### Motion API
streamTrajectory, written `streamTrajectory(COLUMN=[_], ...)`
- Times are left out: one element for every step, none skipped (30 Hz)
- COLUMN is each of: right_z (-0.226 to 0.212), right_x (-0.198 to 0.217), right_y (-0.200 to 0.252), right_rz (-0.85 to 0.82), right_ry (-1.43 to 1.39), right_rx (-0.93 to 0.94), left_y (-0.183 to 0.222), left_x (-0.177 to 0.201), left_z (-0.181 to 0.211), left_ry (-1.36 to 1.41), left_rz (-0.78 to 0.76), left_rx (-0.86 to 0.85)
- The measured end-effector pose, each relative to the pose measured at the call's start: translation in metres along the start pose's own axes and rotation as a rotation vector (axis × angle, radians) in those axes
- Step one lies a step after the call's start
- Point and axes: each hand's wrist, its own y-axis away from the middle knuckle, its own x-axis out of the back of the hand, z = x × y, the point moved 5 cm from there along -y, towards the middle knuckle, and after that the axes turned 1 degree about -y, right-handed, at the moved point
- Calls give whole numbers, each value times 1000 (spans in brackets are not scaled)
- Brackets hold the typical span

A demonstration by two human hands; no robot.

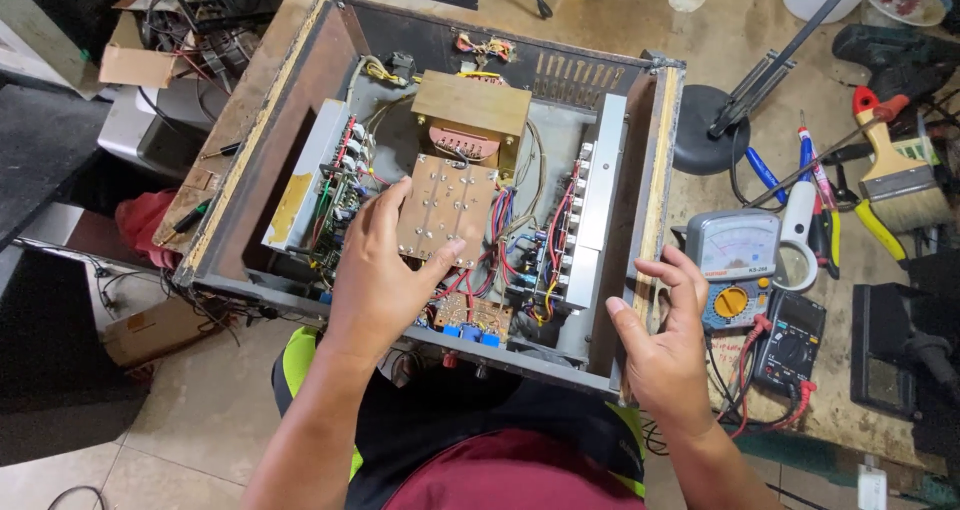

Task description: Repairing an electronic amplifier by soldering components and adjusting internal wiring on a circuit board.

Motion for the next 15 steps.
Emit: streamTrajectory(right_z=[-5,-9,-15,-24,-33,-36,-43,-50,-57,-66,-74,-81,-90,-98,-106], right_x=[2,3,4,6,8,10,12,14,14,14,14,13,10,7,5], right_y=[1,2,3,4,5,2,1,0,-4,-8,-10,-15,-18,-22,-27], right_rz=[17,34,38,58,79,83,84,85,89,75,60,65,39,13,17], right_ry=[41,82,88,135,183,189,222,254,258,254,249,253,251,248,254], right_rx=[28,56,54,120,187,186,276,367,364,417,467,461,517,573,561], left_y=[0,1,-1,0,1,-3,-6,-8,-10,-14,-18,-20,-23,-26,-26], left_x=[8,17,25,40,54,65,79,92,99,105,110,111,109,107,107], left_z=[0,0,-8,-10,-12,-23,-34,-44,-55,-70,-85,-89,-102,-114,-110], left_ry=[2,3,9,-50,-108,-101,-175,-248,-244,-336,-428,-424,-396,-367,-365], left_rz=[49,99,95,228,361,358,434,509,506,480,450,444,372,296,284], left_rx=[-46,-92,-94,-205,-317,-320,-326,-332,-336,-217,-98,-103,52,205,200])
